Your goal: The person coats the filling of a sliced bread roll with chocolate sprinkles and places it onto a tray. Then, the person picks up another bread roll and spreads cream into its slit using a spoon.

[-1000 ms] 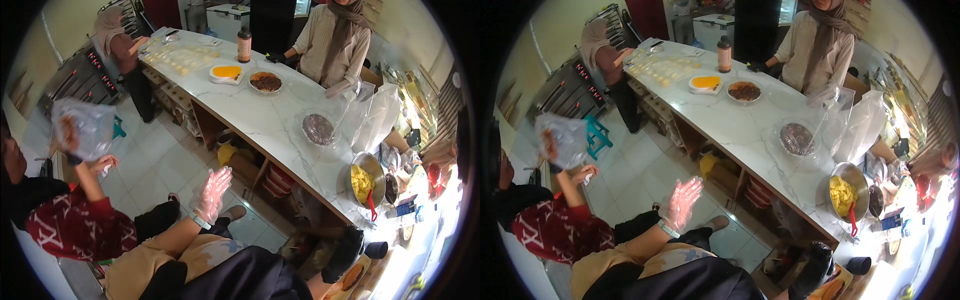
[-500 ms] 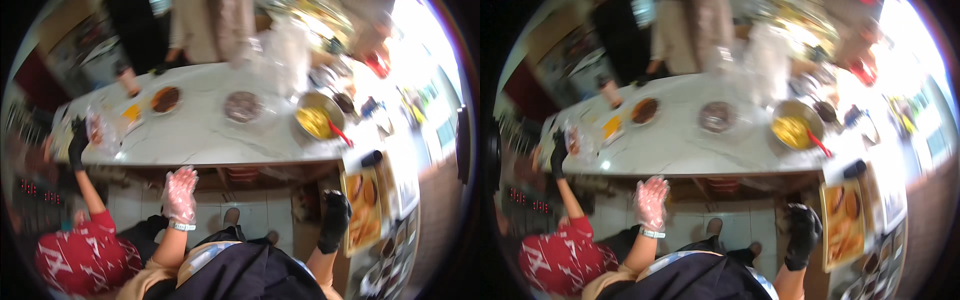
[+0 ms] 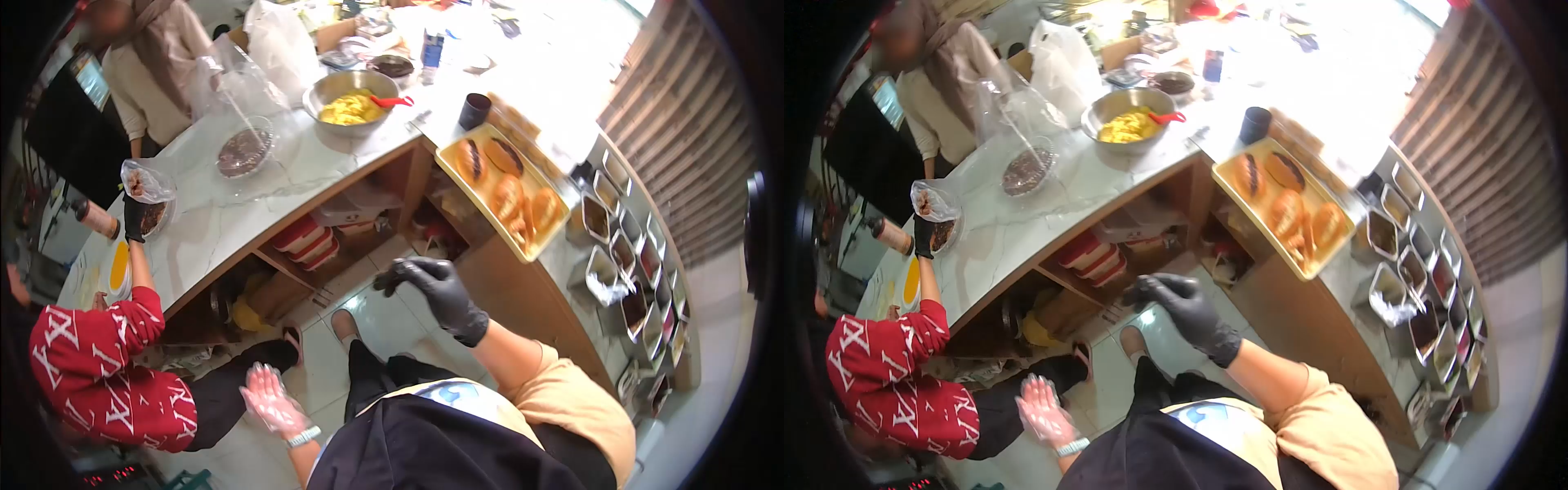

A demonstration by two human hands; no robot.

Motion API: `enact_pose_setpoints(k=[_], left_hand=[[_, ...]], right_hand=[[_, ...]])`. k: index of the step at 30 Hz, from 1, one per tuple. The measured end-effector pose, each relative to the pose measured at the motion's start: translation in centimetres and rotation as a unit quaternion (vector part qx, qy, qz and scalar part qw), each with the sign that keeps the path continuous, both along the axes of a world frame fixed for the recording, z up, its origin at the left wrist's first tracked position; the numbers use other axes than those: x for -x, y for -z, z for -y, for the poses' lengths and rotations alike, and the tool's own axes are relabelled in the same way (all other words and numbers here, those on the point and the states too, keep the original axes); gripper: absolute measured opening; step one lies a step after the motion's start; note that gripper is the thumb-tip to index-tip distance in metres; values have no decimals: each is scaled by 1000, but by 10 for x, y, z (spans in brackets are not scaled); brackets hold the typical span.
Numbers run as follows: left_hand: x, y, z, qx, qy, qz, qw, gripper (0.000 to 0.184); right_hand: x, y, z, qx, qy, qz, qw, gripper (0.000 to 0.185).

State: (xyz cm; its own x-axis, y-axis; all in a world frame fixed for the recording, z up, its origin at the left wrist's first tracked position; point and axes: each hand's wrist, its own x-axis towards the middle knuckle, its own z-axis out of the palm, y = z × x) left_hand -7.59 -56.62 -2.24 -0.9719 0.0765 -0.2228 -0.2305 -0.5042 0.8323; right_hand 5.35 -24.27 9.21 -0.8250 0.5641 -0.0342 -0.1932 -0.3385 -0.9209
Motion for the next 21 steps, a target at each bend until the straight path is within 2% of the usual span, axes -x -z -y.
enact_pose_setpoints(k=[2, 8, 10, 11, 15, 17, 18, 21], left_hand=[[-27, 4, 35, 19, -46, 68, 996, 44], [-110, -85, 78, 36, -129, -107, 985, 33], [-114, -72, 124, 48, -154, -115, 980, 30], [-95, -41, 169, 58, -157, -89, 982, 31], [-98, -64, 209, 77, -228, 28, 970, 41], [-106, -44, 270, 57, -171, 26, 983, 42], [-108, -50, 279, 49, -143, 30, 988, 42], [-121, -67, 301, 107, -179, 118, 971, 44]], right_hand=[[-2, -10, 29, 3, -43, 13, 999, 29], [-13, -14, 101, -9, -187, 14, 982, 34], [-18, -23, 125, -45, -211, 67, 974, 36], [-17, -29, 138, -62, -215, 96, 970, 37], [-14, -32, 199, -68, -230, 116, 964, 40], [-20, -16, 251, -82, -207, 82, 971, 42], [-20, -16, 269, -49, -195, 47, 978, 40], [-36, -12, 317, -21, -211, 74, 974, 37]])
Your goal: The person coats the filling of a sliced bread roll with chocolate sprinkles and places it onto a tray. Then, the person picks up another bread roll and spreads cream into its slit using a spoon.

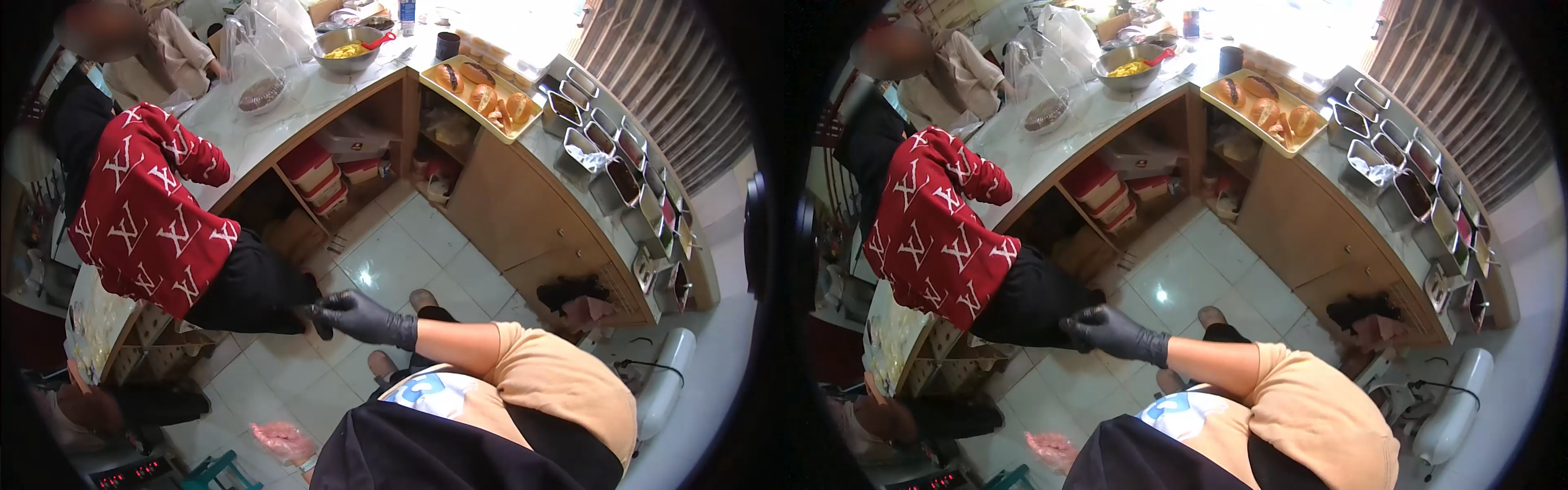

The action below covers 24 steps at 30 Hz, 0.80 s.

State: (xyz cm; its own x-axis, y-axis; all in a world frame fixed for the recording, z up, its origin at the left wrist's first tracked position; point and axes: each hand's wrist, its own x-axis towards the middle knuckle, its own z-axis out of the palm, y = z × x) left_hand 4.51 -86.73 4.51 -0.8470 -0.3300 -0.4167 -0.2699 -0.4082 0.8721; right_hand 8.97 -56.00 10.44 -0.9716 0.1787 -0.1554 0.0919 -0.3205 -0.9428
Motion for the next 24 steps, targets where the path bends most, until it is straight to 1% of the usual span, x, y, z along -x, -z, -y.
enact_pose_setpoints(k=[1, 4, 5, 6, 7, 8, 9, 12, 13, 15, 18, 19, 20, 21, 22, 23, 24], left_hand=[[4, 4, 5, -16, 23, -6, 1000, 44], [32, 32, 25, -59, 105, -21, 992, 45], [37, 42, 30, -71, 132, -23, 988, 45], [42, 47, 29, -85, 158, -25, 983, 45], [45, 44, 15, -67, 188, -24, 980, 46], [51, 42, -6, -49, 217, -24, 975, 47], [54, 37, -31, -32, 245, -26, 969, 48], [53, 29, -102, -54, 310, 13, 949, 52], [51, 34, -123, -95, 341, 18, 935, 55], [31, 32, -177, -104, 370, 28, 923, 54], [-1, 32, -269, -70, 429, 68, 898, 52], [-9, 25, -302, -39, 481, 64, 874, 52], [2, 55, -327, -146, 515, 74, 842, 48], [14, 85, -351, -243, 545, 94, 797, 44], [6, 68, -400, -173, 611, 36, 772, 41], [-18, 37, -447, -201, 585, 60, 784, 42], [-29, 27, -489, -142, 613, -3, 777, 40]], right_hand=[[-6, 10, 14, 21, 12, -28, 999, 36], [-35, 29, 25, -16, 80, -23, 996, 34], [-48, 31, 19, -6, 97, 21, 995, 30], [-63, 36, 14, 15, 146, 11, 989, 30], [-80, 44, 8, 36, 194, 0, 980, 29], [-97, 49, 1, 56, 241, -11, 969, 29], [-115, 53, -7, 38, 286, -2, 958, 28], [-172, 52, -37, 11, 385, 30, 922, 23], [-188, 54, -44, 19, 422, 29, 906, 23], [-220, 58, -59, 35, 489, 34, 871, 22], [-260, 61, -93, 60, 540, 64, 837, 24], [-277, 86, -111, 15, 547, 85, 832, 24], [-289, 89, -128, 18, 554, 69, 829, 23], [-300, 90, -146, 22, 560, 54, 826, 23], [-309, 90, -164, 26, 567, 39, 822, 23], [-321, 87, -180, -8, 593, 52, 804, 28], [-331, 86, -196, -8, 602, 42, 798, 28]])
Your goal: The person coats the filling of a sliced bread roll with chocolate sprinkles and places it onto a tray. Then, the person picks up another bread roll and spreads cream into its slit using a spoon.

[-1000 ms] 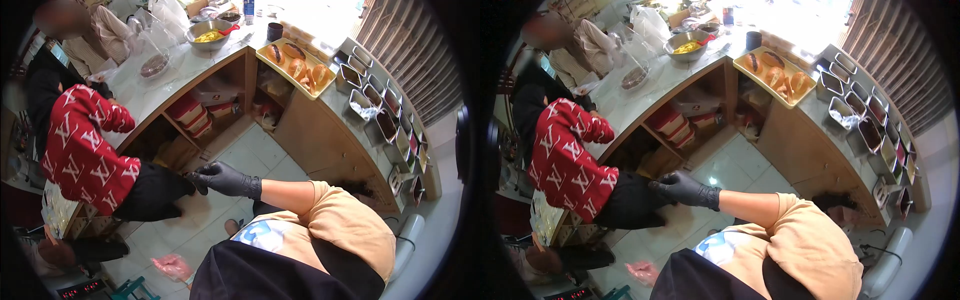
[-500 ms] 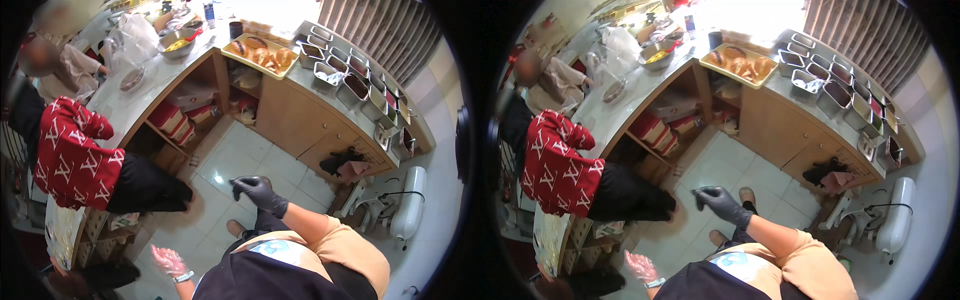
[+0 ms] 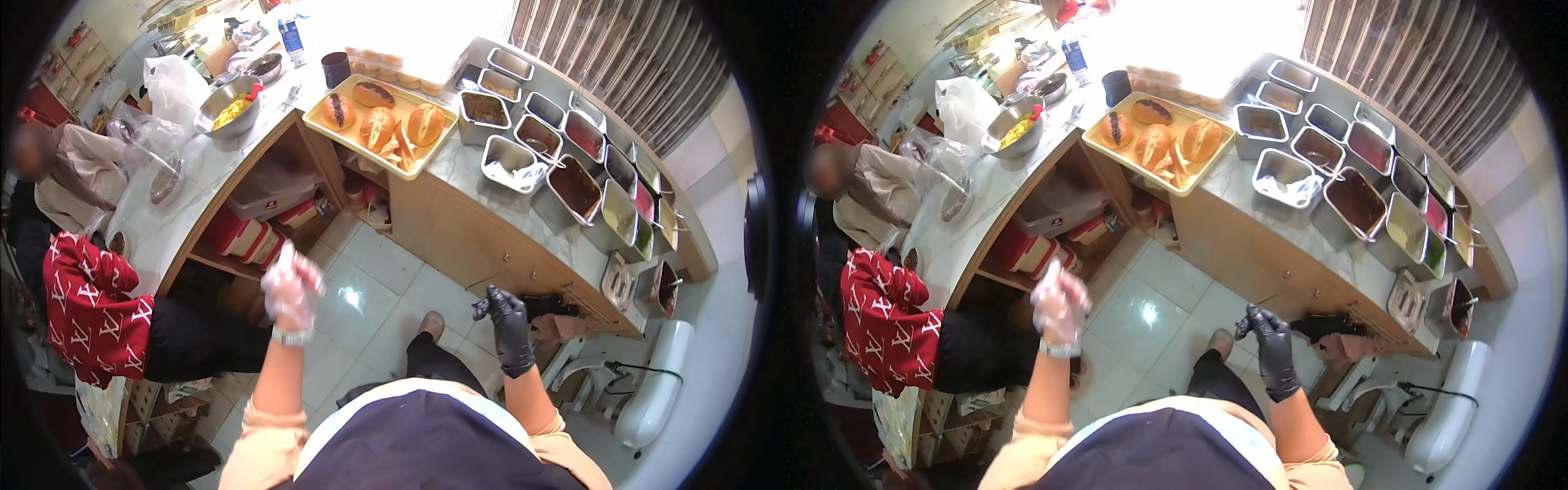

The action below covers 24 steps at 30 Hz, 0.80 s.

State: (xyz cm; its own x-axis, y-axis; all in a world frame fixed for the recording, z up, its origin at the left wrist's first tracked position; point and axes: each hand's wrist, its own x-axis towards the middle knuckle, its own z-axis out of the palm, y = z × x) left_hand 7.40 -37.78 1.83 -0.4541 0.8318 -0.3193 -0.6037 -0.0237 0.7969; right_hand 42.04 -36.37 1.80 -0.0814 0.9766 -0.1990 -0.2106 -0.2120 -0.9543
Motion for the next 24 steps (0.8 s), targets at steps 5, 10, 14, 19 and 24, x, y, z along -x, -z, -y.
enact_pose_setpoints(k=[5, 10, 14, 19, 24], left_hand=[[-24, -4, -197, 43, 56, -236, 969, 26], [-27, -21, -301, 57, 43, -745, 663, 29], [0, -13, -360, 9, 283, -889, 360, 25], [37, 12, -391, -207, 339, -857, 330, 17], [69, 51, -395, -275, 313, -840, 348, 43]], right_hand=[[-58, -23, -63, 14, 62, -19, 998, 22], [-88, -42, -92, -15, 113, -63, 991, 20], [-83, -36, -99, -26, 190, 21, 981, 25], [-50, -33, -108, -15, 267, 6, 964, 24], [-21, -45, -125, -32, 268, 78, 960, 24]])
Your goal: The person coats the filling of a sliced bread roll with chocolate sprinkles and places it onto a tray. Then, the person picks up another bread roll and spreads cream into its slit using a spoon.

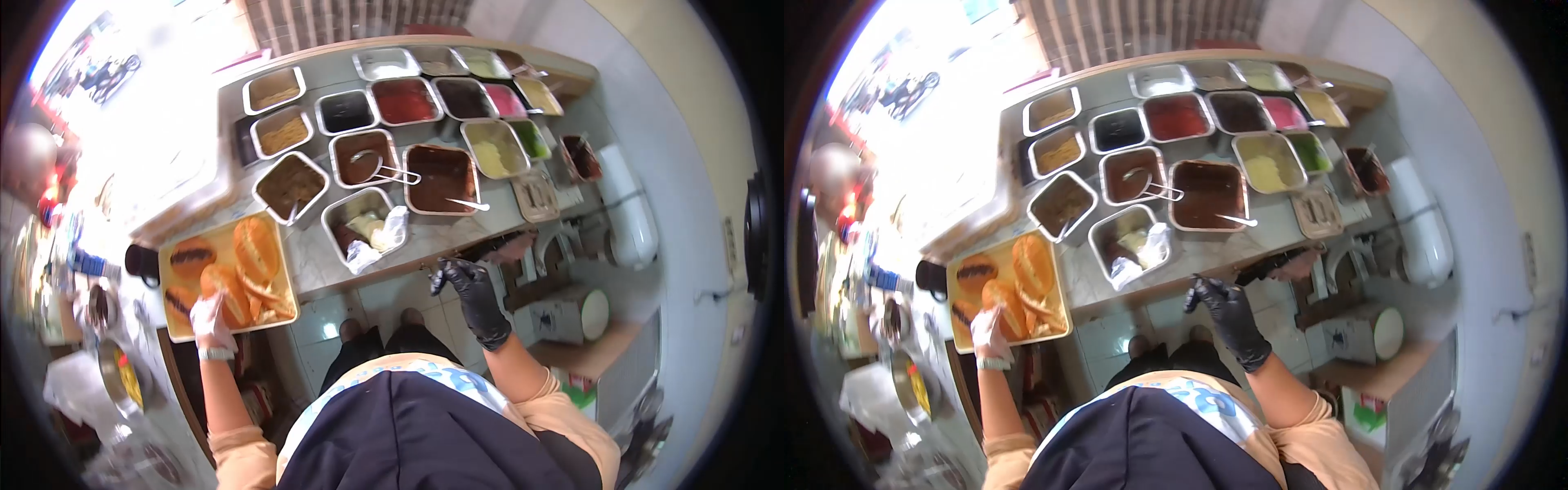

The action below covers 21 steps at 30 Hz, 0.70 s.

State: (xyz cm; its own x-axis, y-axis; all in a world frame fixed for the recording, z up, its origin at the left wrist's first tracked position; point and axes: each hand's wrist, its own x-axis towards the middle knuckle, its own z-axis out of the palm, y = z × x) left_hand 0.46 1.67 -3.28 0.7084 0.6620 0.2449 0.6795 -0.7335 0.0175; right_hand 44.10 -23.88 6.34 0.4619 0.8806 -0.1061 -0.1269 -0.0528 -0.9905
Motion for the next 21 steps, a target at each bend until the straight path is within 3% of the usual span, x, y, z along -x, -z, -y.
enact_pose_setpoints(k=[2, 3, 4, 5, 6, 8, 9, 11, 13, 16, 17, 20, 21], left_hand=[[0, 3, 1, 31, -41, 51, 997, 42], [-3, -3, 5, 98, -102, 149, 979, 42], [-8, -13, 7, 189, -180, 293, 920, 41], [-13, -27, 13, 231, -226, 424, 846, 40], [-26, -41, 15, 394, -315, 665, 550, 38], [0, -41, 17, 438, -224, 739, 461, 43], [-1, -53, 24, 433, -209, 761, 437, 48], [-28, -83, 41, 364, -188, 825, 388, 48], [-42, -89, 53, 311, -154, 872, 345, 49], [-81, -95, 79, 322, -88, 896, 293, 52], [-89, -90, 85, 384, 20, 885, 264, 55], [-148, -106, 110, 371, 81, 915, 139, 56], [-161, -107, 118, 371, 110, 912, 135, 57]], right_hand=[[-1, -2, 0, -15, 20, 35, 999, 23], [-5, -5, -1, -23, 26, 55, 998, 23], [-19, -11, 0, -19, 80, 101, 992, 22], [-38, -20, 4, -14, 130, 145, 981, 21], [-60, -33, 11, 37, 193, 204, 959, 21], [-101, -62, 26, 24, 283, 272, 919, 25], [-121, -70, 35, 27, 317, 330, 889, 27], [-150, -72, 50, -40, 339, 304, 889, 30], [-164, -70, 51, -27, 346, 293, 891, 31], [-189, -54, 48, 6, 307, 331, 892, 30], [-194, -52, 43, 12, 288, 339, 895, 30], [-201, -55, 21, 30, 274, 317, 908, 29], [-208, -56, 16, 20, 248, 314, 916, 29]])
